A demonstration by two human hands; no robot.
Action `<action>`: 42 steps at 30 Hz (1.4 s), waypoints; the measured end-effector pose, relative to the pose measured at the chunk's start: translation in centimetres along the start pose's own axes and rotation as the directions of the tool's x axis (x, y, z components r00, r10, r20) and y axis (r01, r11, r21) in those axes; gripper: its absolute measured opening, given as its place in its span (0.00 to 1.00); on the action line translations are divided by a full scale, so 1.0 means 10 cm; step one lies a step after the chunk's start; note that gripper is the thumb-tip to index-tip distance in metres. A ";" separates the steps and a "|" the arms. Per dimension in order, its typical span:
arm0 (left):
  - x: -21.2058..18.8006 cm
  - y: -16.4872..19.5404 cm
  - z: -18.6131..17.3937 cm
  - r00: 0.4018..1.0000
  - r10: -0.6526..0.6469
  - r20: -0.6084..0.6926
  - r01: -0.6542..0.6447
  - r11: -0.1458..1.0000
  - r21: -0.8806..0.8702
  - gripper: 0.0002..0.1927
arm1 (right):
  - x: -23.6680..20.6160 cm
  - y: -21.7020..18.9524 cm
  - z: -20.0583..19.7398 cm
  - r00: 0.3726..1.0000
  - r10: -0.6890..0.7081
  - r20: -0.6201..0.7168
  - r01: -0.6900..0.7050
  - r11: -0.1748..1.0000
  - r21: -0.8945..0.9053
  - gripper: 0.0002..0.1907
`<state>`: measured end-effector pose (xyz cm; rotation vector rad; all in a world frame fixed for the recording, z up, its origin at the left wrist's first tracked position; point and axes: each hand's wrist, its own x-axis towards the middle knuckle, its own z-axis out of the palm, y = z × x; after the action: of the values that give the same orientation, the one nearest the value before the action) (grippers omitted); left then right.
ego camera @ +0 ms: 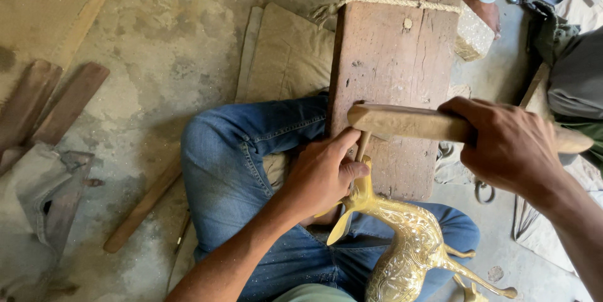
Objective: The person sits on the floor holding a brass deer figurine against a wooden board and uses a chisel and wooden mallet to hammer decorative patterns into the metal surface, repositioning the figurine and chisel repeatedly to work different areas of the engraved design.
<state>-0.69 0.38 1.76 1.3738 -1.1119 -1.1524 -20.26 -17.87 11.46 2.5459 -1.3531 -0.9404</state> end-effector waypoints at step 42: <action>-0.13 -0.03 0.13 0.983 -0.175 -0.047 0.171 0.982 -0.078 0.20 | 0.22 -0.23 -0.46 0.996 -0.092 -0.018 0.090 0.991 -0.099 0.17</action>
<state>-2.10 1.51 1.44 1.4574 -0.9169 -1.2612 -15.12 -19.09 13.30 2.5551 -1.1640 -0.9643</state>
